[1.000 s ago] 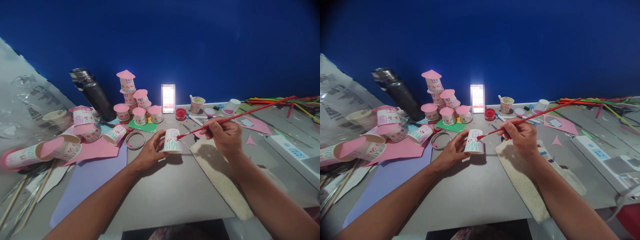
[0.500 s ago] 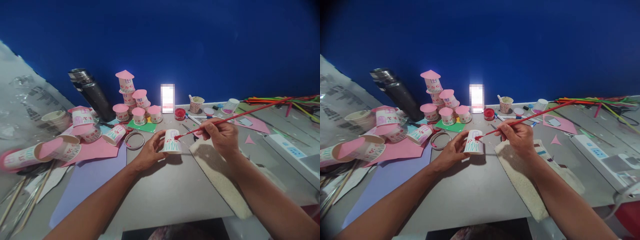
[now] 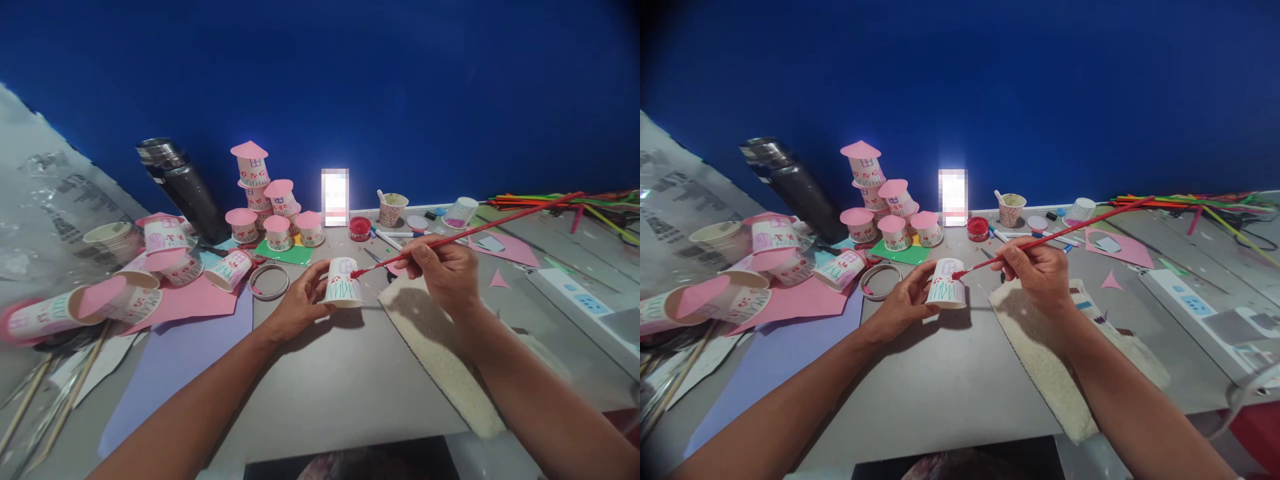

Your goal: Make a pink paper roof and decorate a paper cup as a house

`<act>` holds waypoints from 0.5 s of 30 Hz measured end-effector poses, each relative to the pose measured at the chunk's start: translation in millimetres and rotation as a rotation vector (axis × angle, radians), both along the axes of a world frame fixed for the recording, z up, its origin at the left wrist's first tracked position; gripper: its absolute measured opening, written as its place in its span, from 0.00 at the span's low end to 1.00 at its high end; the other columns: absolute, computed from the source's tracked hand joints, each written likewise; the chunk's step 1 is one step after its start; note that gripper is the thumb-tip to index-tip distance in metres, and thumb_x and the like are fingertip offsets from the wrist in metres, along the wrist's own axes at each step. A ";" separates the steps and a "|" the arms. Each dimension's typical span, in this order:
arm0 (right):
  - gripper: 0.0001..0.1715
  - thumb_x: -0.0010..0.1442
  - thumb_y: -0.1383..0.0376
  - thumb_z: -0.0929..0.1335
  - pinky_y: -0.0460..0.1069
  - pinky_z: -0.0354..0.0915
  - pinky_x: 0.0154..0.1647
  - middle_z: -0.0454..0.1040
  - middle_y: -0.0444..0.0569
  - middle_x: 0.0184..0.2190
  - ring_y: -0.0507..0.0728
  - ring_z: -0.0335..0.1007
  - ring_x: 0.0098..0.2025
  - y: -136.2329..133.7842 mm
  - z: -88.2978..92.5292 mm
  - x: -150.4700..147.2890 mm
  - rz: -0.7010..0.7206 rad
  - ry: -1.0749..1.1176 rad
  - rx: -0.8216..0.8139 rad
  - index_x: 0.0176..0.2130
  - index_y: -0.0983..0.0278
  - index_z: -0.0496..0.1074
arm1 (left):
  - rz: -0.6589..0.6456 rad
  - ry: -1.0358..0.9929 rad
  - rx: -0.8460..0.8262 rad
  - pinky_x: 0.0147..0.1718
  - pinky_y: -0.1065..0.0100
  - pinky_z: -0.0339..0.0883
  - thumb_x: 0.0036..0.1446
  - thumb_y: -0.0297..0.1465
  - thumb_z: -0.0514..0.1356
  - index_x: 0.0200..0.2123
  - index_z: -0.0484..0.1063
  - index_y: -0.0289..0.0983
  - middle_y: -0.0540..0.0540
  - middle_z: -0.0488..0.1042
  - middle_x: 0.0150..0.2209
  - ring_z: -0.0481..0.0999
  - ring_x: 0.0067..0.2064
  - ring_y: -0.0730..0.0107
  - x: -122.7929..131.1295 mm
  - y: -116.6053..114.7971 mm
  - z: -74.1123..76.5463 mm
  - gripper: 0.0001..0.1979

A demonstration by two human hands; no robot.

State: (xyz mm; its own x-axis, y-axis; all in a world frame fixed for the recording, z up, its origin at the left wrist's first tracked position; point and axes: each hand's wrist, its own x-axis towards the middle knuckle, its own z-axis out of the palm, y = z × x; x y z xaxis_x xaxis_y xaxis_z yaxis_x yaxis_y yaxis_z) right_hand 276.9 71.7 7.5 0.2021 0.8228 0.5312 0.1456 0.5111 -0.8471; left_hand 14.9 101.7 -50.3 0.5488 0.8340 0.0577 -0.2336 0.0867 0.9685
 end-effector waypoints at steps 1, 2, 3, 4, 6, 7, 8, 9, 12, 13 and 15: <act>0.19 0.64 0.49 0.75 0.47 0.66 0.18 0.81 0.46 0.22 0.51 0.68 0.18 0.0 0.2 -0.1 -0.004 0.010 0.004 0.31 0.60 0.81 | -0.001 -0.002 -0.002 0.64 0.47 0.64 0.45 0.23 0.72 0.63 0.69 0.45 0.39 0.66 0.69 0.67 0.69 0.43 0.0 0.0 0.0 0.40; 0.19 0.64 0.49 0.75 0.47 0.66 0.18 0.81 0.46 0.22 0.50 0.68 0.18 0.1 0.4 -0.2 -0.009 0.021 0.006 0.31 0.60 0.81 | -0.001 -0.003 -0.004 0.65 0.47 0.64 0.45 0.23 0.72 0.63 0.69 0.45 0.38 0.66 0.69 0.67 0.69 0.42 0.0 -0.1 0.1 0.41; 0.18 0.64 0.49 0.75 0.47 0.66 0.18 0.81 0.46 0.22 0.51 0.68 0.18 0.2 0.7 -0.2 -0.014 0.029 0.007 0.31 0.60 0.81 | 0.000 -0.003 -0.006 0.65 0.47 0.64 0.45 0.23 0.72 0.63 0.69 0.45 0.38 0.66 0.69 0.67 0.69 0.42 -0.1 -0.2 0.3 0.41; 0.18 0.64 0.49 0.75 0.47 0.66 0.18 0.81 0.45 0.22 0.51 0.68 0.17 0.3 1.0 -0.2 -0.018 0.035 0.006 0.31 0.60 0.81 | 0.000 0.000 -0.007 0.65 0.46 0.64 0.45 0.23 0.72 0.63 0.69 0.44 0.38 0.66 0.69 0.67 0.69 0.42 -0.1 -0.4 0.7 0.41; 0.19 0.64 0.49 0.75 0.48 0.66 0.18 0.81 0.45 0.22 0.51 0.68 0.18 0.3 1.3 -0.4 -0.018 0.042 0.000 0.31 0.59 0.81 | -0.003 0.006 -0.009 0.64 0.47 0.65 0.45 0.22 0.72 0.63 0.69 0.44 0.38 0.66 0.69 0.67 0.69 0.42 0.0 -1.0 1.7 0.41; 0.19 0.64 0.49 0.75 0.48 0.66 0.18 0.81 0.45 0.22 0.51 0.68 0.18 0.3 1.4 -0.6 -0.014 0.043 -0.001 0.31 0.59 0.81 | -0.006 0.010 -0.010 0.64 0.47 0.65 0.45 0.22 0.71 0.63 0.69 0.44 0.38 0.67 0.69 0.67 0.69 0.43 0.1 -1.4 2.4 0.41; 0.19 0.64 0.48 0.75 0.48 0.66 0.18 0.81 0.46 0.21 0.51 0.68 0.18 0.2 1.3 -0.8 -0.010 0.041 -0.002 0.31 0.60 0.80 | -0.011 0.015 -0.012 0.63 0.48 0.65 0.45 0.21 0.71 0.63 0.69 0.44 0.38 0.67 0.69 0.67 0.69 0.44 0.2 -1.7 3.1 0.41; 0.19 0.64 0.48 0.75 0.48 0.66 0.18 0.81 0.46 0.21 0.51 0.68 0.18 0.1 1.1 -1.1 -0.007 0.035 -0.001 0.31 0.60 0.80 | -0.017 0.019 -0.012 0.63 0.48 0.66 0.45 0.21 0.71 0.63 0.69 0.44 0.38 0.67 0.69 0.67 0.69 0.44 0.4 -2.1 3.9 0.41; 0.19 0.64 0.49 0.75 0.47 0.66 0.18 0.81 0.46 0.22 0.51 0.68 0.18 -0.1 0.4 -1.3 0.004 -0.004 -0.002 0.31 0.60 0.80 | -0.028 0.029 0.001 0.64 0.49 0.64 0.45 0.20 0.70 0.63 0.69 0.43 0.38 0.66 0.69 0.67 0.69 0.45 0.9 -2.8 5.5 0.40; 0.19 0.64 0.49 0.75 0.47 0.67 0.18 0.82 0.46 0.22 0.51 0.69 0.18 -0.2 0.3 -1.1 0.008 -0.015 -0.003 0.31 0.60 0.81 | -0.026 0.030 0.006 0.65 0.49 0.63 0.45 0.20 0.70 0.62 0.69 0.43 0.38 0.66 0.69 0.66 0.70 0.45 1.0 -2.8 5.7 0.40; 0.18 0.65 0.50 0.74 0.47 0.67 0.18 0.82 0.46 0.23 0.51 0.69 0.18 -0.2 0.4 -0.6 0.013 -0.023 0.001 0.32 0.60 0.81 | -0.028 0.032 0.008 0.65 0.49 0.63 0.45 0.20 0.71 0.63 0.68 0.43 0.38 0.66 0.69 0.66 0.70 0.45 0.9 -2.8 5.5 0.40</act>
